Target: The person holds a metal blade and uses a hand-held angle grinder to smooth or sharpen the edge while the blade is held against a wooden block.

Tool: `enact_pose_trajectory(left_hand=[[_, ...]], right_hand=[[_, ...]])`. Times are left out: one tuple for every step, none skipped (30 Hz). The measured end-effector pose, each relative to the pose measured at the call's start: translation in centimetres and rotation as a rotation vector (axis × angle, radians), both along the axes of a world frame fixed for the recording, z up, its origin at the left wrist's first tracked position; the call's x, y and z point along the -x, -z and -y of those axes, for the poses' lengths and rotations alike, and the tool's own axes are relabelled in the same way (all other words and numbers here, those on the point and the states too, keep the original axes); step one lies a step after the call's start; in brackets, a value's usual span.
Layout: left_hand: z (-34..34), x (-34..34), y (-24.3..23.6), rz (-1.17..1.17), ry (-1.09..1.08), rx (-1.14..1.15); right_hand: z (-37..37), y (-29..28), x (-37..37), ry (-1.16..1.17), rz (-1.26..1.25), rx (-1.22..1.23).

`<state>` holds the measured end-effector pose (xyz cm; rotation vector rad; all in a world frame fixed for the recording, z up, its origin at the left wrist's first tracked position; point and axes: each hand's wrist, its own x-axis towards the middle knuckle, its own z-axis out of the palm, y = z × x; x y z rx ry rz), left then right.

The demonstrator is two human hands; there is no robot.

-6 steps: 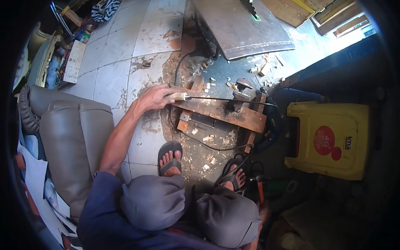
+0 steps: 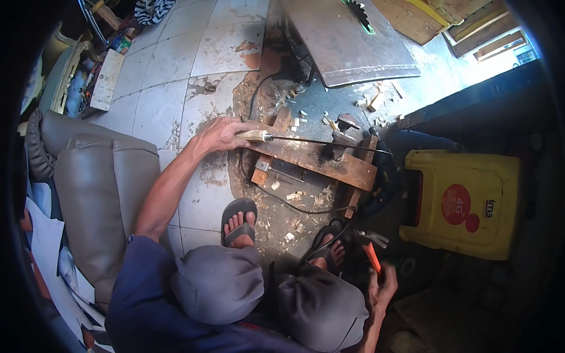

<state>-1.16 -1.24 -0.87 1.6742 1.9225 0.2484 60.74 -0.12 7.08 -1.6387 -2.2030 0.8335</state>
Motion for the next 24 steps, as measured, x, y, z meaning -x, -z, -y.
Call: enact_pose_trajectory(left_hand=[[-0.8,-0.2,0.1,0.012,0.011,-0.018],[-1.2,0.0,0.5,0.017,0.025,-0.004],[-1.4,0.4,1.1,0.012,0.032,0.017],[-1.2,0.9,1.3,0.003,0.033,0.042],[-1.6,0.6,1.0,-0.003,0.036,0.069],[-2.1,0.1,0.2,-0.007,0.037,0.094],[-2.5,0.0,-0.8,-0.024,0.034,0.119],[-2.3,0.3,-1.5,-0.063,0.025,0.149],[-2.2,0.3,-1.8,-0.087,0.021,0.172],[-2.3,0.2,-2.1,-0.113,0.019,0.198],[-2.7,0.1,-2.6,-0.111,0.033,0.177],[-2.7,-0.2,-2.9,-0.109,0.043,0.166],[-2.7,-0.3,-3.1,-0.106,0.056,0.154],[-2.1,-0.1,-2.4,-0.099,0.058,0.107],[-1.6,0.1,-1.4,-0.095,0.058,0.059],[-1.2,0.6,-0.4,-0.091,0.059,0.01],[-1.6,0.5,-0.4,-0.099,0.062,0.031],[-2.0,0.7,-0.4,-0.104,0.073,0.043],[-1.7,0.7,-0.6,-0.102,0.087,0.072],[-1.5,0.5,-0.7,-0.1,0.101,0.101],[-1.7,0.3,-0.9,-0.093,0.091,0.101],[-2.0,0.0,-1.0,-0.087,0.081,0.101],[-2.2,-0.1,-1.3,-0.086,0.068,0.098],[-2.4,-0.3,-1.5,-0.084,0.057,0.093]], right_hand=[[-1.7,-2.2,4.3,-0.14,-0.045,-0.086],[-2.5,-2.6,6.0,-0.097,0.043,0.186],[-2.9,-1.8,9.4,-0.255,-0.05,0.034],[-3.1,-1.9,13.4,-0.248,-0.027,0.138],[-4.2,-0.8,15.9,-0.368,-0.055,0.115],[-4.9,-1.2,18.8,-0.439,-0.042,0.094],[-5.6,-1.5,21.9,-0.514,-0.042,0.069],[-6.0,-0.6,24.5,-0.603,-0.068,-0.066],[-5.9,-1.1,27.0,-0.614,-0.126,-0.104],[-6.0,-0.8,28.4,-0.605,-0.168,-0.139],[-6.1,-0.1,29.5,-0.593,-0.208,-0.178],[-6.2,0.9,30.2,-0.584,-0.251,-0.208],[-6.5,2.4,30.4,-0.591,-0.264,-0.224],[-6.6,3.5,30.5,-0.61,-0.136,-0.148],[-6.8,4.2,30.6,-0.631,-0.009,-0.075],[-7.0,4.8,30.8,-0.648,0.119,-0.004],[-7.2,4.0,31.1,-0.639,0.087,0.042],[-7.3,3.3,31.4,-0.631,0.07,0.014],[-6.8,3.0,31.5,-0.621,0.055,0.007],[-6.2,2.7,31.6,-0.61,0.04,-0.001],[-5.8,2.4,31.6,-0.58,-0.045,-0.028],[-5.9,2.9,31.2,-0.593,0.026,-0.021],[-6.2,3.6,30.9,-0.607,0.092,-0.02],[-6.4,4.2,30.7,-0.62,0.159,-0.019]])
